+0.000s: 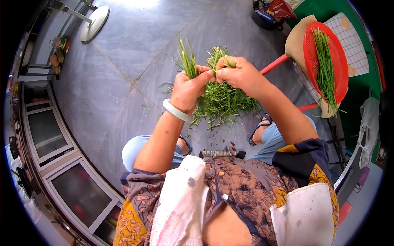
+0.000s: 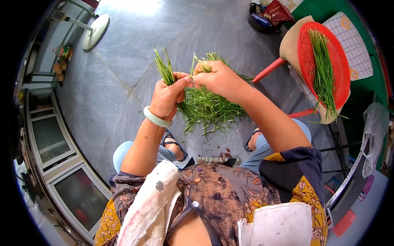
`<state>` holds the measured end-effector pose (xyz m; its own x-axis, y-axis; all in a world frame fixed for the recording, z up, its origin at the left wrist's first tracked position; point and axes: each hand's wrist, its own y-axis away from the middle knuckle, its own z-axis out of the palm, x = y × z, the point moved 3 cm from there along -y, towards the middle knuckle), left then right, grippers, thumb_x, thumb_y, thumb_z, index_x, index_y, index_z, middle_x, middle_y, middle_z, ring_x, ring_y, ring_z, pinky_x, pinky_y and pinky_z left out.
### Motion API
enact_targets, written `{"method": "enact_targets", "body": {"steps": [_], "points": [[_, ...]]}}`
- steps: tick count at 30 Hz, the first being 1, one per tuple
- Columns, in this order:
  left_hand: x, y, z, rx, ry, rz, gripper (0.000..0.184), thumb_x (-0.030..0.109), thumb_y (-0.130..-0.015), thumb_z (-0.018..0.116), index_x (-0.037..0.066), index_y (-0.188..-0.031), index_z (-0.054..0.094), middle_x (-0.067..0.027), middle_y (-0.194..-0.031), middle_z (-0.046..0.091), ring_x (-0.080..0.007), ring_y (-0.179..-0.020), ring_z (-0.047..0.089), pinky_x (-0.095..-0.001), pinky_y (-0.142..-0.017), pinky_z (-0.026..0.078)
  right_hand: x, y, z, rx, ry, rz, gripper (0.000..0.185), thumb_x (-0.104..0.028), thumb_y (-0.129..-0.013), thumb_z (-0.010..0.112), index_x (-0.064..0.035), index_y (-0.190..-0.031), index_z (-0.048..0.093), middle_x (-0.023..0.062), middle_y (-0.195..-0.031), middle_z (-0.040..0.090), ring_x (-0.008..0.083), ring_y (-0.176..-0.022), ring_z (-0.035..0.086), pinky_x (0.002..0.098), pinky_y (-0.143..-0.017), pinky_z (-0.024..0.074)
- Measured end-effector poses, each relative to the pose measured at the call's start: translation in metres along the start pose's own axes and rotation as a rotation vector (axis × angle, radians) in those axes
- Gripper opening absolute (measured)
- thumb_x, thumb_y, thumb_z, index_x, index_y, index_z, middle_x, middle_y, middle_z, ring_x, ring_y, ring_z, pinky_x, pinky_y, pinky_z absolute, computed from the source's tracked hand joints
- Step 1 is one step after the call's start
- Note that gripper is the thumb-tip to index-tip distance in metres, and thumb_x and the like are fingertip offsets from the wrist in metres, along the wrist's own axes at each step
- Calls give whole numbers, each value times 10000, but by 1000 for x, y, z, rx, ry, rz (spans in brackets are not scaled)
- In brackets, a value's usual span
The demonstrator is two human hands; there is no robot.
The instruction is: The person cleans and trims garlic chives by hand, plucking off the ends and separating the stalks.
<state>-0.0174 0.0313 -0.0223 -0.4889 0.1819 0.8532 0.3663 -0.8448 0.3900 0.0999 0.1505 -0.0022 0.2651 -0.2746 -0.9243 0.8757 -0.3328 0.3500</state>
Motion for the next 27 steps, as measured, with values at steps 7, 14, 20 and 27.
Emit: {"method": "enact_targets", "body": {"steps": [7,14,20,27], "points": [[5,4,4,33,-80,74,89,108,-860,632,25,-874,661,8,-738,628,-22,-535,435,-197,-472,323,-5,5,-1,-43,-400,69,60,-99,-833,588,-55,-874,580,41,-743,618,15,-460,364,178,-404,231],[-1,-3,-10,64,-4,15,131,141,-867,649,28,-932,633,-23,-748,636,-35,-482,398,-197,-445,294,-43,19,-25,26,-396,-167,53,-113,-867,578,-62,-861,592,36,-765,608,13,-479,358,175,-431,257],[6,-3,-16,75,82,20,129,147,-868,654,35,-929,631,-24,-749,634,-44,-471,394,-203,-451,298,-26,22,0,-116,447,-203,99,-141,-844,664,-48,-835,635,-60,-672,529,35,-673,477,216,-605,382],[7,3,-3,-25,59,-2,133,142,-883,632,27,-950,626,-20,-759,626,-43,-492,405,-194,-461,305,0,4,4,197,31,-184,159,-161,-870,660,-23,-792,649,-67,-670,532,16,-642,446,193,-583,352]]}}
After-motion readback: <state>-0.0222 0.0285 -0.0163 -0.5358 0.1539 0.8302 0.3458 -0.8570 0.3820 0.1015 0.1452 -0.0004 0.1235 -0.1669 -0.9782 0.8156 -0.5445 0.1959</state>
